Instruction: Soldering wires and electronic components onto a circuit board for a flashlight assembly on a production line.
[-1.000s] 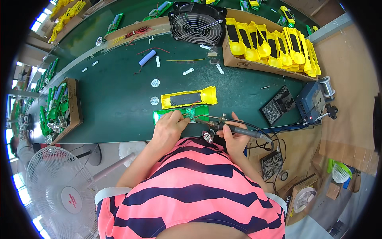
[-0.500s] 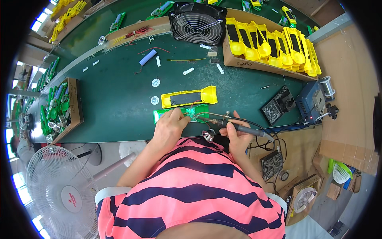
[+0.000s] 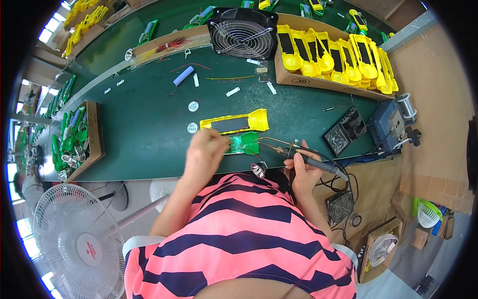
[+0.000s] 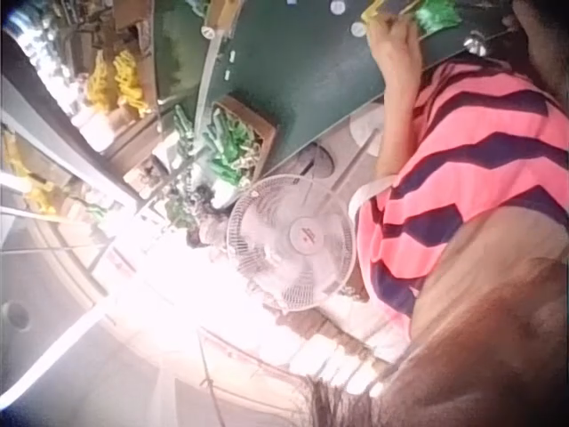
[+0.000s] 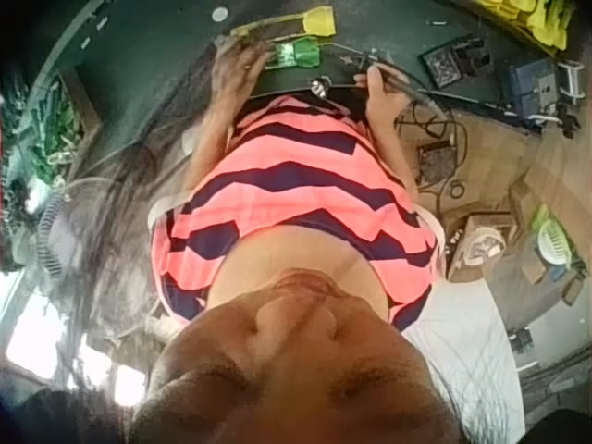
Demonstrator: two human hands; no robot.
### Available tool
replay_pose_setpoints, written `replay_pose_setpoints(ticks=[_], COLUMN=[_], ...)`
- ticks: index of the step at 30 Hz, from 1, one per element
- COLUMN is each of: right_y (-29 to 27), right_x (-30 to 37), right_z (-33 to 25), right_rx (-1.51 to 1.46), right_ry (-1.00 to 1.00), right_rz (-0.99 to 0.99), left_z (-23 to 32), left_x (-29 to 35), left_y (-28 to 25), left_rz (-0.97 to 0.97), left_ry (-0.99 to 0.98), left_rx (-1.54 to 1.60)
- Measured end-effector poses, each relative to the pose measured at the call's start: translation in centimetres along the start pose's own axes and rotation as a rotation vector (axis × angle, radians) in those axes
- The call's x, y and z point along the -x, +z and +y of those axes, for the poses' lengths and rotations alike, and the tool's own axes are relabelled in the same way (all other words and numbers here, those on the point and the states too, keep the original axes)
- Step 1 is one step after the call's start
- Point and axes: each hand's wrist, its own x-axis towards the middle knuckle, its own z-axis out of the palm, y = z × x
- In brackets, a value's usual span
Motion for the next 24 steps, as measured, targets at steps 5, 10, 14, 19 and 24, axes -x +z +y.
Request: replay_pose_setpoints(ticks=[5,10,14,19,24], right_y=[-0.1,-1.3,-2.6,-3.0,-3.6], right_x=[-0.5,-1.2,-2.1,-3.3,-4.3], right_z=[-1.1,-1.8,-1.6,-3.1,-4.1], right_rx=[0.004,0.013,-0.008,0.039,0.043], right_ry=[-0.101,-0.134,-0.173,-0.174,-0.223], right_rz=[0.050,0.173,0.194,0.275,0.345], left_z=[-4.9,-5.2,-4.5,-5.6,-6.5], left_x=[-2.9,-2.8,2.5,3.2,-4.3], left_y=[-1.2,-1.8,-0.8,0.6,-4.6], left_rz=[-0.036,0.008,0.280,-0.056,0.096], left_ry=[-0.198,-0.198,-0.042,0.049,0.028], left_rx=[-0.386,-0.302,-0.263,0.021,0.035])
